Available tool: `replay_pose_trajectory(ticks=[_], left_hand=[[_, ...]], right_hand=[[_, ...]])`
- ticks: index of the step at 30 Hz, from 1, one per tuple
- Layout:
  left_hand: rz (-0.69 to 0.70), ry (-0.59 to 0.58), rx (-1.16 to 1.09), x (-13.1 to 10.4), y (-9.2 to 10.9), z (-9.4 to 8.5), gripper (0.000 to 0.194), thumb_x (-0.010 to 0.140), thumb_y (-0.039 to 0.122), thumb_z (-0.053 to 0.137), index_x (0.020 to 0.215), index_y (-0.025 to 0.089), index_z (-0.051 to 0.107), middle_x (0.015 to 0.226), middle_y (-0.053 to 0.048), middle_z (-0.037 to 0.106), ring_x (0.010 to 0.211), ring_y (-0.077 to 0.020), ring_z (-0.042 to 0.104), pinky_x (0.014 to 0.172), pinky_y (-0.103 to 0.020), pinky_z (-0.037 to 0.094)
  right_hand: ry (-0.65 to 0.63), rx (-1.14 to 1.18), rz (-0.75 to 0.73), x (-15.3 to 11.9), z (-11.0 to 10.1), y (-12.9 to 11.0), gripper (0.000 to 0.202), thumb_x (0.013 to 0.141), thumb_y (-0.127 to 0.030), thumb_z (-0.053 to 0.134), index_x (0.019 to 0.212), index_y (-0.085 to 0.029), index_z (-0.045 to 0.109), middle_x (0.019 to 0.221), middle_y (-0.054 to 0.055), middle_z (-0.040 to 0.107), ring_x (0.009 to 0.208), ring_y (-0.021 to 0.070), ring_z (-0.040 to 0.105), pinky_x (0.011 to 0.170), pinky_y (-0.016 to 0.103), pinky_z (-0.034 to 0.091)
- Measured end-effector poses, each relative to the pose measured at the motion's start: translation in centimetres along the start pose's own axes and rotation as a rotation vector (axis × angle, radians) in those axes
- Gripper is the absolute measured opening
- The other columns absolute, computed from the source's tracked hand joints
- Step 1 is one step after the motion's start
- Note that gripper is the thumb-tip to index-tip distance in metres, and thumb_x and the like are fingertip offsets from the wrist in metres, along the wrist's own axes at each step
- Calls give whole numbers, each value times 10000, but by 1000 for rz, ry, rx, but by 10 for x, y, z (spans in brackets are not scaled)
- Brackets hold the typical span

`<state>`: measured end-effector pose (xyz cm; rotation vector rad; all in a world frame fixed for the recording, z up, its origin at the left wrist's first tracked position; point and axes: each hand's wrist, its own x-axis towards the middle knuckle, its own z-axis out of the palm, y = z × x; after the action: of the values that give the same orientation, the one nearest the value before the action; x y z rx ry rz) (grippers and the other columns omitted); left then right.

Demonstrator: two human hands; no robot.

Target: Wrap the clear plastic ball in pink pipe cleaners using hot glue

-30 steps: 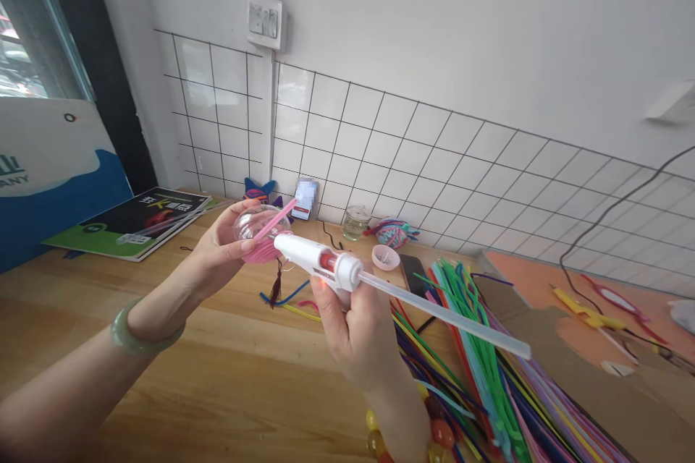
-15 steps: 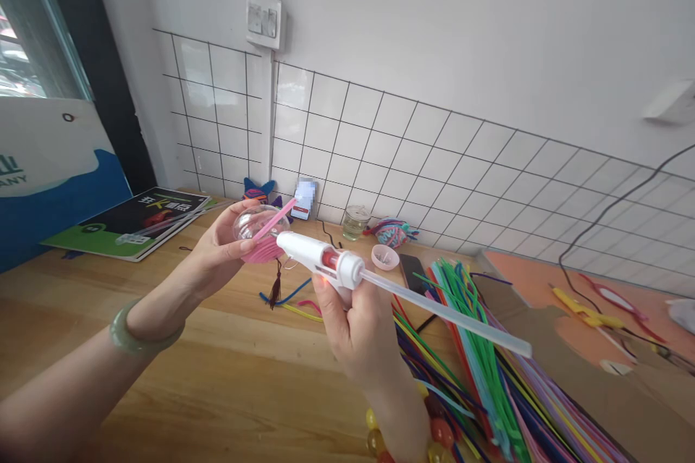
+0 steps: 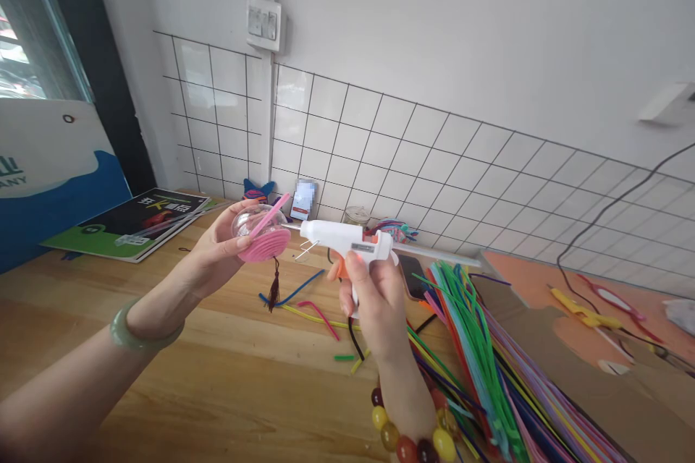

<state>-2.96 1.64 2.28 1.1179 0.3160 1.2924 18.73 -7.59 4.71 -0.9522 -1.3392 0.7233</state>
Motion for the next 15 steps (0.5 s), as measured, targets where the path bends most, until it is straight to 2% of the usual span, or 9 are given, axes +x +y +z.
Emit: replay_pose_trajectory(ticks=[2,5,7,9,10,12,15], left_hand=[[-19,-6,-1,0,0,-2,503,689,222,821,1141,264,604,1199,-80,641,1120,-287,601,877,-393,514],[-40,-3,-12,1,0,-4,488,705,239,812,1146,261,604,1223,-90,636,1114,-296,612,863,-400,518],[-56,3,-28,2,0,-4,470,716,244,805,1142,260,605,1210,-87,640,1099,-293,620,842,-398,528],[-72,7,-41,3,1,-4,443,733,248,793,1135,260,607,1179,-79,648,1083,-287,628,817,-391,536],[-76,12,-42,3,1,-3,429,741,250,786,1131,257,608,1165,-77,651,1077,-284,628,808,-386,538],[-80,19,-37,3,2,-3,415,746,253,782,1123,251,609,1153,-77,654,1075,-280,624,796,-378,538],[-93,29,-31,3,2,-2,424,735,255,789,1119,247,610,1154,-78,651,1081,-281,613,793,-388,539]], right_hand=[[-73,114,85,8,-5,1,381,900,-522,521,767,-176,609,523,-41,518,335,58,300,365,232,284],[-230,164,219,18,-17,11,550,903,-639,407,722,-174,640,342,-99,305,292,64,197,349,230,257],[-365,93,292,21,-25,25,709,897,-738,276,702,-168,651,321,-93,309,268,63,187,321,225,257],[-553,-82,280,19,-29,41,790,898,-766,193,688,-160,655,365,-44,456,241,64,277,294,214,291],[-631,-202,225,16,-29,50,752,918,-735,229,713,-160,668,388,-36,505,238,72,352,289,200,308],[-683,-303,171,8,-23,66,591,917,-649,431,694,-164,686,370,-50,521,238,82,444,285,172,309],[-665,-397,44,-5,-5,87,480,866,-554,589,566,-185,657,332,-89,502,191,56,409,271,146,263]])
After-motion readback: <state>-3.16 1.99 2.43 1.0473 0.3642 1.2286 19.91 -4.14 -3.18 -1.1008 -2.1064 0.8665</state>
